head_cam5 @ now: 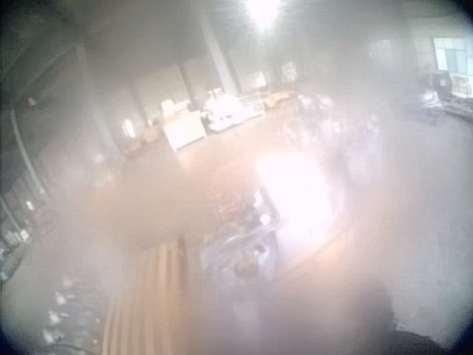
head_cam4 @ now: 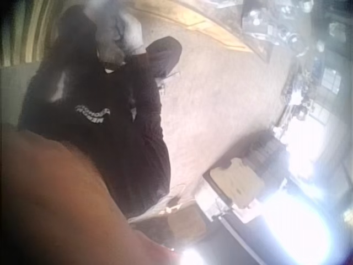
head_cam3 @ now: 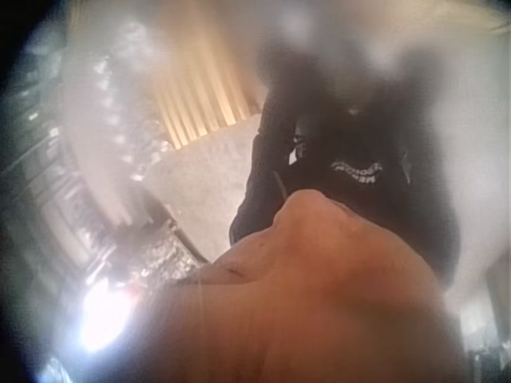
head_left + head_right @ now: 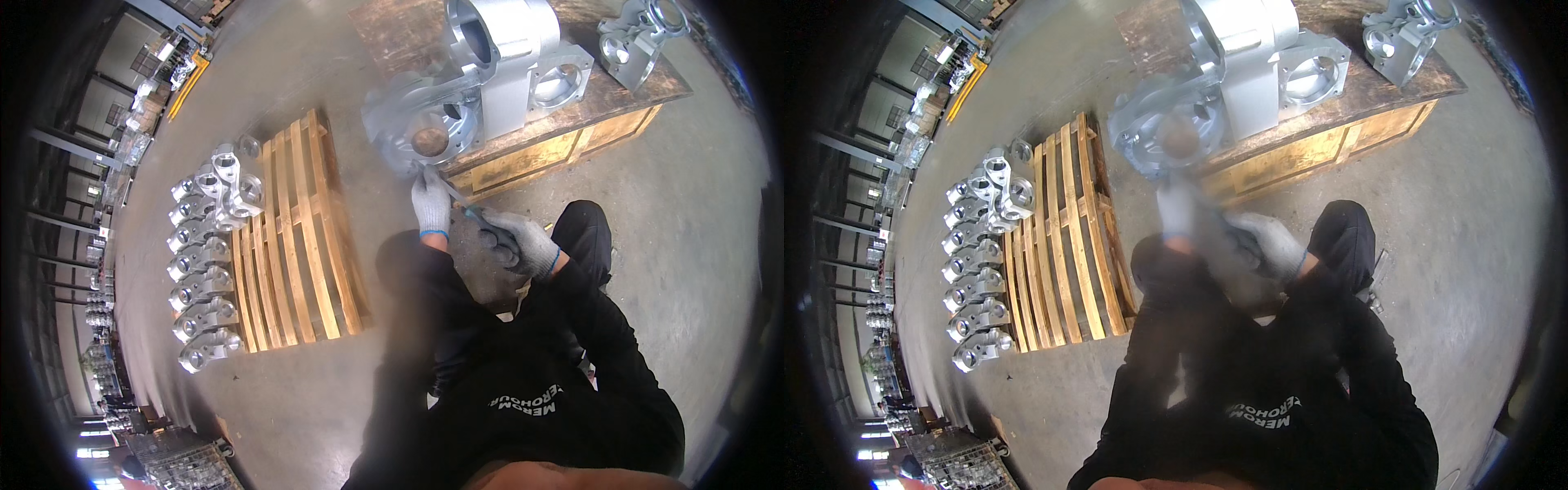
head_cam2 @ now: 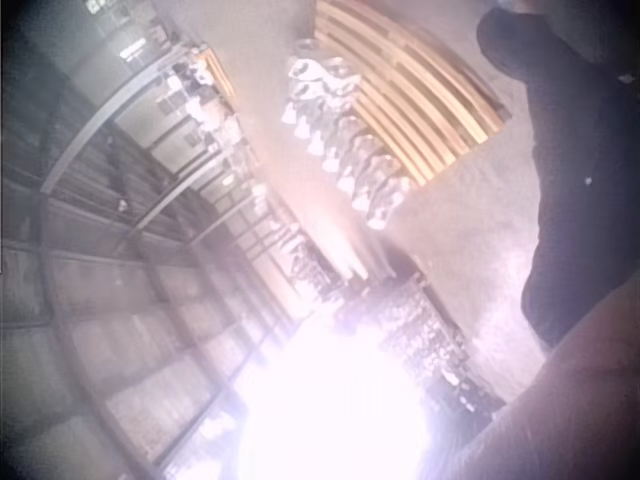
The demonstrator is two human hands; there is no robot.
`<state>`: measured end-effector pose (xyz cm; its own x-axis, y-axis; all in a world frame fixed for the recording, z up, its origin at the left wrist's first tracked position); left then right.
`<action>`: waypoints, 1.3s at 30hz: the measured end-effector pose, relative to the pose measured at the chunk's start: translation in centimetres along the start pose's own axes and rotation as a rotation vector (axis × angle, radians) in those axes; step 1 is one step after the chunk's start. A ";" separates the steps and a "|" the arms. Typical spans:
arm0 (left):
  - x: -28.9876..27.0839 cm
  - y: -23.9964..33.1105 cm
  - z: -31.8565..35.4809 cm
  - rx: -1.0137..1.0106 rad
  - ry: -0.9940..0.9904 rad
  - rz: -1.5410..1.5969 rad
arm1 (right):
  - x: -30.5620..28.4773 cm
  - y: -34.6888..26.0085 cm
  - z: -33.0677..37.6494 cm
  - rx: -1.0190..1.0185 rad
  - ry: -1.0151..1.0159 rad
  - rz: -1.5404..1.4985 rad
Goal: The person kneels on the floor and uses a metal file to deburr a large aluminum casting. They repeatedly file edges and corners, rotate the part to access different surfaces, and continue the process throughout the clip.
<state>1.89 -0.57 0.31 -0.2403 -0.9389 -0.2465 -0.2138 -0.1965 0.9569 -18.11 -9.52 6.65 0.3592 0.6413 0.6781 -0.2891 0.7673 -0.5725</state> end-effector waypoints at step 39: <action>9.5 1.6 -1.1 -0.037 -0.202 0.365 | 1.5 -2.5 1.8 -0.460 0.248 0.813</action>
<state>0.32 -10.10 -0.38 -0.4753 -0.8754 0.0880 -0.0471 0.1252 0.9910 -18.45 -10.46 9.88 0.3954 0.9140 -0.0914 -0.1751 -0.0227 -0.9843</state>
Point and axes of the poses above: each hand's wrist, its own z-axis away from the middle knuckle, its own x-axis out of the palm, y = z × x, the point moved 2 cm from there along -z, towards the middle knuckle, and after that the axes turned 4 degrees about -z, right-handed, at the moved point
